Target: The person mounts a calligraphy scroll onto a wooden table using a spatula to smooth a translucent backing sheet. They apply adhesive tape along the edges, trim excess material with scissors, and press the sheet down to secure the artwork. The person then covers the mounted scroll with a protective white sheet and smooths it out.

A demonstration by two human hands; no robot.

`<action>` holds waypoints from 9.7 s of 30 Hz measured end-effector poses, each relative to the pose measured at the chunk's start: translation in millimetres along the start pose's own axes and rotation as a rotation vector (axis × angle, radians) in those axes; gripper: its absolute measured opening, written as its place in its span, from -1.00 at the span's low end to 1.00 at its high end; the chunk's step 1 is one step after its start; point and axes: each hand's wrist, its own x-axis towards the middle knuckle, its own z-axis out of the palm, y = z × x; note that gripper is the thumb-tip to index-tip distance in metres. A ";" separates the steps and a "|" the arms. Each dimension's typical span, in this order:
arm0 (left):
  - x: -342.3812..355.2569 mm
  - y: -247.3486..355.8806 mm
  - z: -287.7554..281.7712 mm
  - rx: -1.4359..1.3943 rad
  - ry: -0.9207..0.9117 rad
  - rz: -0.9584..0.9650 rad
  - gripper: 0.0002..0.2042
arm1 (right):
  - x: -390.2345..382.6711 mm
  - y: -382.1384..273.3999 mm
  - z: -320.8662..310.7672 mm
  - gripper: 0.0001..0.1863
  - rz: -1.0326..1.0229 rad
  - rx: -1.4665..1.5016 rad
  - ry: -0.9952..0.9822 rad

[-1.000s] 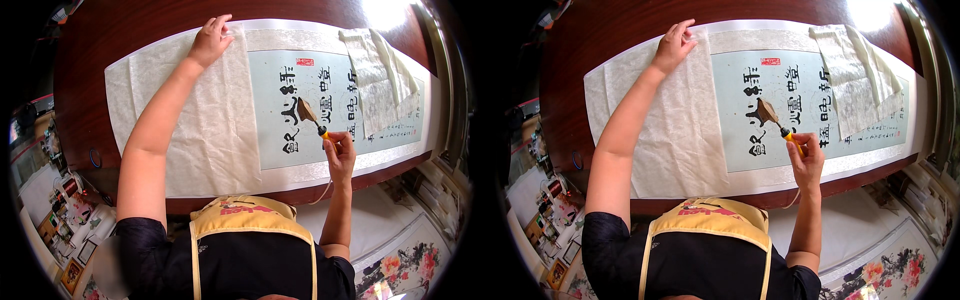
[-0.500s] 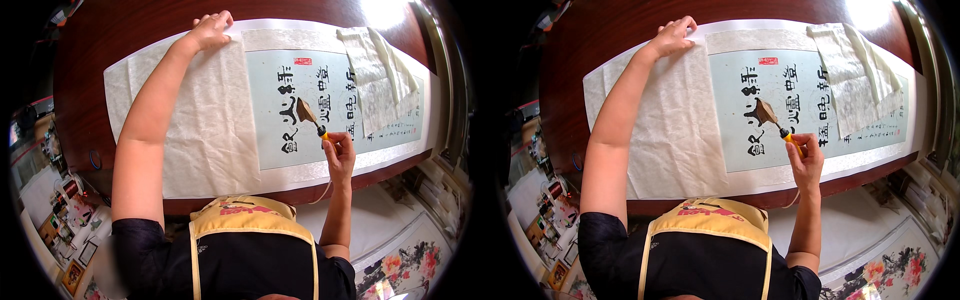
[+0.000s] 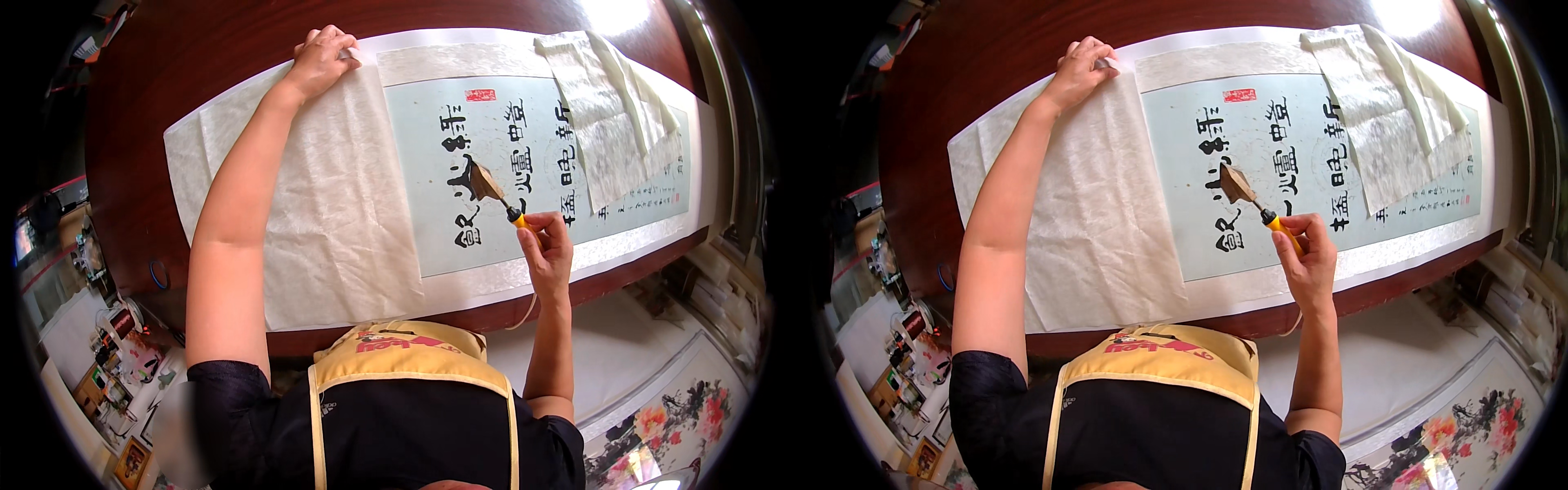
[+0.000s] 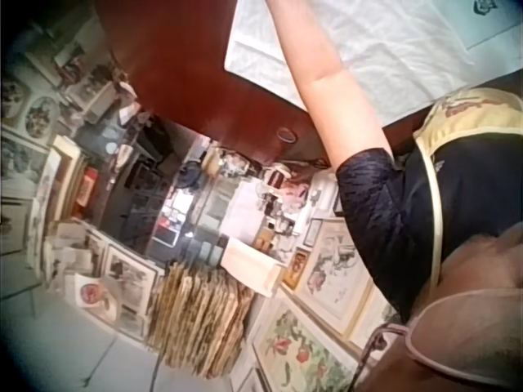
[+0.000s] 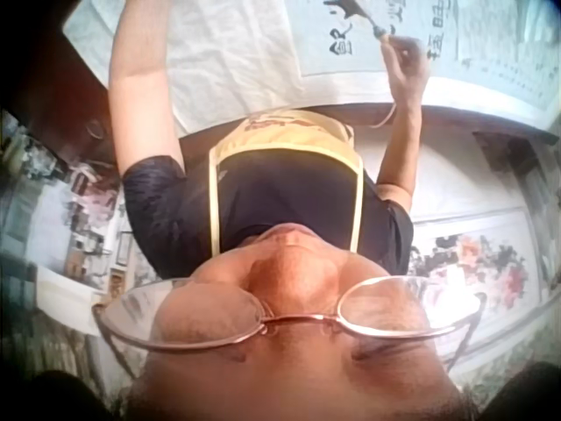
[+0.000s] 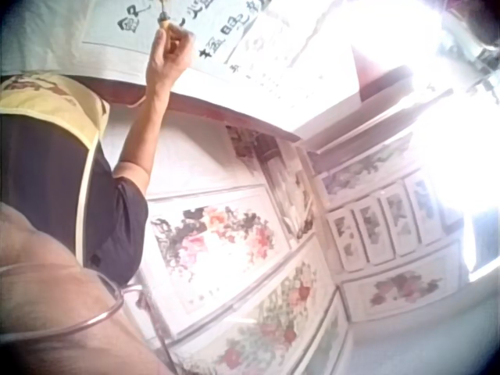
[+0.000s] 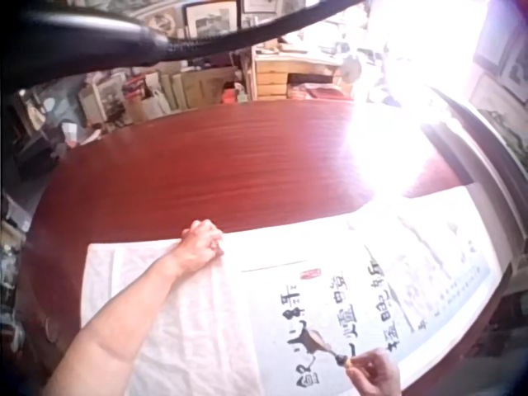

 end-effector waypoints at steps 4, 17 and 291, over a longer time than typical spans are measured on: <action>-3.4 5.7 2.2 0.048 0.040 0.007 -0.83 | -0.6 -3.5 0.8 -0.85 0.011 -0.023 -0.015; 0.2 8.6 -0.3 0.032 0.020 -0.011 -0.81 | -3.1 -0.4 -0.9 -0.86 0.022 -0.022 -0.038; 153.6 798.7 431.5 0.291 0.381 -0.229 -0.49 | 283.2 315.6 -1031.3 -0.47 -0.373 -1.180 0.332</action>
